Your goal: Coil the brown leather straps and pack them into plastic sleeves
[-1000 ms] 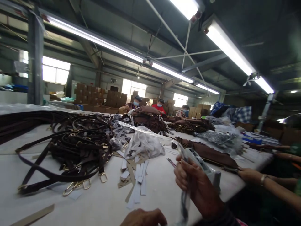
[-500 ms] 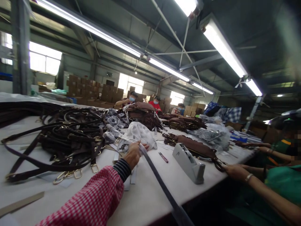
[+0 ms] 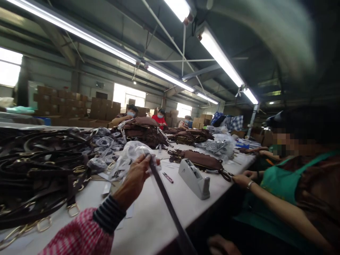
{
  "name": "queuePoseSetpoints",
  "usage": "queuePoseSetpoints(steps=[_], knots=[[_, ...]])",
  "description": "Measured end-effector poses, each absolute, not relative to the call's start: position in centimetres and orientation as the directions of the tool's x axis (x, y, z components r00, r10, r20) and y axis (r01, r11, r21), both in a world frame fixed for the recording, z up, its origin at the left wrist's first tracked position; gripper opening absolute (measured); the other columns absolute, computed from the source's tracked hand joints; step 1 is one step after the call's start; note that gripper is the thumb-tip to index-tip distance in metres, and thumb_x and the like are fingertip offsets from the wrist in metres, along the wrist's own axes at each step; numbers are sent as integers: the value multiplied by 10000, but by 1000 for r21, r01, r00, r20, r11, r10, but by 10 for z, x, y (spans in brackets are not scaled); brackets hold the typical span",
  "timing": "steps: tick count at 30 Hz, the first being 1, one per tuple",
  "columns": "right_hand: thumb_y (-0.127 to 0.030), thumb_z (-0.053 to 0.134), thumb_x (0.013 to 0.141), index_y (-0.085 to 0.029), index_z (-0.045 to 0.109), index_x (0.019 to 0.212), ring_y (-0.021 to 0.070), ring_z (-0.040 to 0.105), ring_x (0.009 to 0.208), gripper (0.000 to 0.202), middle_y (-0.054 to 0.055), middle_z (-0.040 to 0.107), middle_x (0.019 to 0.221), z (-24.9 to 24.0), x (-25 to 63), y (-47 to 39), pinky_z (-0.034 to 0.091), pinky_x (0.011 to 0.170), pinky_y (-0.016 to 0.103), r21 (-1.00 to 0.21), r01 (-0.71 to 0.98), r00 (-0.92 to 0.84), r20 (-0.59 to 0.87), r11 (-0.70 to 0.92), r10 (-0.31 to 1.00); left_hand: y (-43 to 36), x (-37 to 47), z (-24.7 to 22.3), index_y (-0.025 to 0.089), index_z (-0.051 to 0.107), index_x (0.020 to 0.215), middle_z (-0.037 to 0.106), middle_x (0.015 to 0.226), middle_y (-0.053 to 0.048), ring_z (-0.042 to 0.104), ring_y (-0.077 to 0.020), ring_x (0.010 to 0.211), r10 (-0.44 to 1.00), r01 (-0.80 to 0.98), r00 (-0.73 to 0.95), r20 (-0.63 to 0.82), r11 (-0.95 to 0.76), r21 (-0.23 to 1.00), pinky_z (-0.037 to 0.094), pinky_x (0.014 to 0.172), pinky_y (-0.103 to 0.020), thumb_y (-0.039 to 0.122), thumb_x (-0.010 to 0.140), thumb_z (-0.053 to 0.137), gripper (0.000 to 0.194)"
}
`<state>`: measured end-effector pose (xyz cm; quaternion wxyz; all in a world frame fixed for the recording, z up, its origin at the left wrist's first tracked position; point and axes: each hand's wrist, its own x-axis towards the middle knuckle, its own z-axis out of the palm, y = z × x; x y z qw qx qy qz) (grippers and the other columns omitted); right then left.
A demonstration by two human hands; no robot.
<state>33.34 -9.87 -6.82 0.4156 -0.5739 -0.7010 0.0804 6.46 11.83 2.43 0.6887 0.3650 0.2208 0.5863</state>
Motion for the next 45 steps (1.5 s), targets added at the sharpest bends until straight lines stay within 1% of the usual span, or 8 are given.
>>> queuePoseSetpoints(steps=[5,10,13,17,21,25,32,45], knots=[[-600,624,914,-215,666,1233,265,679,1080,502,93,717,1154,-27,288,-33,569,879,371,-894,312,48,354,323,934,48,107,3,198,774,1055,753,1038,-80,665,-238,940,805,-357,500,319,-144,923,499,849,-342,473,848,752,345],[-544,599,957,-167,657,1044,96,464,461,391,-38,565,599,-1,259,-21,370,475,222,-909,257,-31,330,327,943,52,94,-1,188,754,1179,757,945,-92,672,-250,852,635,-384,685,357,-103,918,519,816,-382,320,825,748,378],[-474,493,1030,-166,690,1000,95,420,513,367,-54,466,567,-7,276,-34,339,532,229,-726,572,-7,461,382,887,72,75,4,177,769,1133,726,1183,-150,646,-334,1114,609,-396,712,350,-64,916,549,881,-414,296,808,755,347],[-353,444,1053,-181,697,1131,124,514,582,316,-28,541,634,-3,312,-43,406,603,245,-474,783,-10,637,402,771,71,64,13,217,664,1305,652,1333,-193,680,-383,1111,461,-369,840,286,98,924,608,741,-412,426,870,708,485],[-247,436,1046,-176,682,1204,182,654,757,302,62,692,868,15,334,-41,496,708,278,-147,880,-208,737,453,643,60,73,6,130,698,1196,752,1035,-214,754,-277,755,262,-130,963,64,243,961,544,522,-266,618,929,561,573],[-216,424,1054,-160,675,1191,214,681,787,291,86,693,863,22,342,-36,520,712,302,158,906,-380,710,392,593,67,82,-10,98,723,917,721,686,-107,579,-99,416,303,-41,952,-26,212,976,326,380,-159,468,902,681,373],[-114,434,1001,-165,623,1203,230,709,920,281,110,724,994,-1,333,-18,554,809,315,104,925,-324,718,366,616,81,82,-15,120,660,797,593,554,-7,398,-39,373,534,-45,846,-16,100,994,159,394,-186,452,878,696,344],[-153,415,1022,-123,628,1227,230,702,978,298,135,745,1023,15,354,-6,534,871,319,293,904,-427,647,311,632,73,87,-20,90,727,961,701,693,-81,498,-64,437,393,-25,918,-42,164,986,295,469,-196,492,881,711,411]])
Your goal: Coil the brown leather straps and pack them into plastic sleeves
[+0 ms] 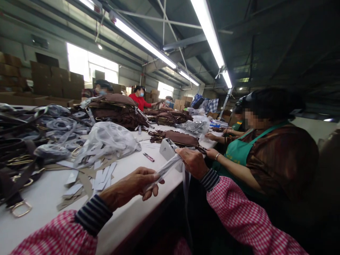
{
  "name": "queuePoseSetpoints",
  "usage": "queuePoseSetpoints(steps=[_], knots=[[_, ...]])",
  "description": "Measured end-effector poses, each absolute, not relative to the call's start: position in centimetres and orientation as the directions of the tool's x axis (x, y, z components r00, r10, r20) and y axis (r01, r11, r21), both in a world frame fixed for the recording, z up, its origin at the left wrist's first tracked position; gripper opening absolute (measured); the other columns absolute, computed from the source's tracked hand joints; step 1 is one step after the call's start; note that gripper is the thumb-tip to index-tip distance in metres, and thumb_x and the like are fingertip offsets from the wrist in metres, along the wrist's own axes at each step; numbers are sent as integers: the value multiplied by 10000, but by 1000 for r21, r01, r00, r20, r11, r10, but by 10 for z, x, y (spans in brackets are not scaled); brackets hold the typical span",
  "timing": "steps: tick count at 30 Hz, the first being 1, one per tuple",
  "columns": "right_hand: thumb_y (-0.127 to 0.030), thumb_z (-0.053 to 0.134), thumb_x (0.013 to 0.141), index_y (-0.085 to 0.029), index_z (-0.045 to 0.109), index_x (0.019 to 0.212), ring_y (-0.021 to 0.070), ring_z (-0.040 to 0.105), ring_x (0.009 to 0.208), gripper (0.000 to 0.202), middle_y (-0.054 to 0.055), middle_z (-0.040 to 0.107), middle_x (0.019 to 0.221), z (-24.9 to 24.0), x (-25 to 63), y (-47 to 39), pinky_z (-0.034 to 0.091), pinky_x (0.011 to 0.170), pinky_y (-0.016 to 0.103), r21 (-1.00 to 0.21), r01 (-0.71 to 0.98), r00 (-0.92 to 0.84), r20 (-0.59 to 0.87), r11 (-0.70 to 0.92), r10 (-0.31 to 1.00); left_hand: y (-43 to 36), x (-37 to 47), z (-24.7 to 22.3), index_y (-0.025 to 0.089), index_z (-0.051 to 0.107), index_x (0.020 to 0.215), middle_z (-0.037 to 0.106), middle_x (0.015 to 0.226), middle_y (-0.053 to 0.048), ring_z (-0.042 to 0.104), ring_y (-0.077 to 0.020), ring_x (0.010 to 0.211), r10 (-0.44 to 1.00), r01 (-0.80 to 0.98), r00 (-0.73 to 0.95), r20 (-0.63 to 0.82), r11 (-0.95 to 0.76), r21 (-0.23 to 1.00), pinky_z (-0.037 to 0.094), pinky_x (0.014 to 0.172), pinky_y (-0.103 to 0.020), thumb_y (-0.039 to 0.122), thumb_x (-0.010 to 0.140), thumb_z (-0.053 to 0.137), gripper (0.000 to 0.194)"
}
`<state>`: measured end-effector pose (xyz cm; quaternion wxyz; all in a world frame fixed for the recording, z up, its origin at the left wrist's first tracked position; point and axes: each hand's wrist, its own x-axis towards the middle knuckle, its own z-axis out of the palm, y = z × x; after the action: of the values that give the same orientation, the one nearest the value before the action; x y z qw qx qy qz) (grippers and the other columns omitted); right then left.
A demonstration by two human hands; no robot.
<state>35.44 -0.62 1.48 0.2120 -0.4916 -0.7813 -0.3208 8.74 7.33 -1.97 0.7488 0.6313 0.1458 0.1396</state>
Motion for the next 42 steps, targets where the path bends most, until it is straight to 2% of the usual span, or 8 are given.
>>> queuePoseSetpoints(steps=[4,9,14,23,29,34,38,42], knots=[[-137,412,1026,-114,614,1260,217,706,921,310,121,746,998,9,355,-9,528,808,304,338,892,-451,637,299,626,68,88,-11,103,722,867,610,544,-17,408,-39,366,448,-40,893,-33,154,987,207,421,-194,492,874,712,389],[-220,487,1030,-82,569,1310,210,713,798,323,114,746,906,4,348,-12,499,676,291,381,838,-546,585,392,600,60,86,3,109,722,814,569,486,-6,355,-40,324,481,5,874,-62,119,993,125,393,-211,446,848,713,339],[-209,425,1052,-86,566,1300,220,723,838,311,136,744,954,15,337,-12,522,711,308,430,795,-607,577,429,546,58,85,6,116,713,740,494,422,14,305,-50,316,526,40,849,-57,44,998,96,386,-218,382,852,669,291],[-190,440,1035,-86,574,1279,200,701,761,298,102,727,892,14,332,-11,514,670,287,319,846,-524,648,428,553,47,91,9,120,715,834,525,466,15,363,-59,353,523,-67,852,10,89,994,178,398,-203,475,897,672,364],[-139,385,1020,-115,640,1136,201,706,786,281,100,721,850,27,349,-14,535,720,291,343,843,-526,691,415,497,54,88,3,105,738,951,676,628,-57,520,-85,413,391,-65,920,17,110,992,346,439,-195,469,920,670,372],[-158,401,1023,-134,636,1161,199,710,790,273,93,727,873,24,352,-12,549,721,288,345,840,-529,695,419,487,53,84,4,109,743,991,769,883,-160,710,-187,666,377,-55,926,2,131,990,486,560,-220,490,904,690,394],[-155,406,1022,-112,638,1175,213,706,773,281,101,727,857,23,351,-6,551,705,298,350,834,-535,700,427,473,54,84,2,109,750,997,765,811,-138,670,-147,554,310,-41,951,-16,176,984,474,527,-213,450,908,695,356],[-192,412,1024,-124,660,1203,232,712,849,313,122,734,929,22,350,-3,555,747,318,189,863,-448,716,469,536,47,85,8,112,756,989,771,816,-143,683,-152,575,276,-41,961,5,124,991,469,545,-213,420,934,667,325]])
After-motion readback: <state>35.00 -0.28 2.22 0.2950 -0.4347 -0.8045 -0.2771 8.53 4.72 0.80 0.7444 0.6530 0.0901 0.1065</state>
